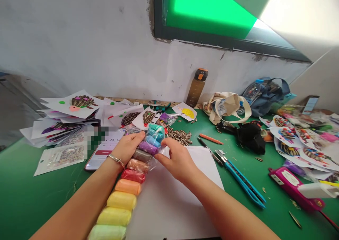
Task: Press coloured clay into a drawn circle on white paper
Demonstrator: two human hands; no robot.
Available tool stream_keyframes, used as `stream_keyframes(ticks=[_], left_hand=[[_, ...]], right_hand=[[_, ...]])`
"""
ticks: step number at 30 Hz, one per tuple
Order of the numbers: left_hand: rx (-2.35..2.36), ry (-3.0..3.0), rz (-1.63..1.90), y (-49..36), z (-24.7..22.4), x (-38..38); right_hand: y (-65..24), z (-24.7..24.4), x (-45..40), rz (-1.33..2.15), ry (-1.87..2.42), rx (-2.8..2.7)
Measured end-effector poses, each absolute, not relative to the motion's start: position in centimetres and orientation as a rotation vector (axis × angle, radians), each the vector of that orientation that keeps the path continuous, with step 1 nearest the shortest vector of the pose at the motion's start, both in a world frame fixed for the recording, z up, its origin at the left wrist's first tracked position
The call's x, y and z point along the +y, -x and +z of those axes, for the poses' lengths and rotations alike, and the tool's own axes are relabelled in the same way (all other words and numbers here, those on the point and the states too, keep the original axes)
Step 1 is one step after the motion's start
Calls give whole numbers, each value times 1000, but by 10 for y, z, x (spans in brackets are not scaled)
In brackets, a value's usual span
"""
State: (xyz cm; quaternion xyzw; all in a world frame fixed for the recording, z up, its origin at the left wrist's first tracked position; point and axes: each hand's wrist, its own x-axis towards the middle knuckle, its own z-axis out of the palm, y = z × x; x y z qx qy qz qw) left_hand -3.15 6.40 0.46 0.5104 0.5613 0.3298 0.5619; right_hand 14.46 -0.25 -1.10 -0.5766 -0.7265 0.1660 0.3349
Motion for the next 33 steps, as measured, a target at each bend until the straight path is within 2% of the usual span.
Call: stream_keyframes(ticks=[6, 11, 16, 19, 27, 33], left_hand=[[1255, -1244, 769, 29, 3, 64], [1190, -1193, 801, 31, 6, 65], [1258, -950, 797, 40, 8, 68], [1252, -846, 831, 46, 11, 69], [1171, -801, 831, 46, 12, 68], [1169, -778, 836, 45, 15, 68]], right_hand=[[-140, -7, -2, 148, 1432, -2140], [-165, 8, -2, 466, 1242, -1969], [-196, 17, 6, 910, 1073, -1386], [-210, 14, 16, 888, 941, -1043], [-206, -25, 31, 912, 1281, -1157], [-206, -37, 33, 723, 1548, -1356]])
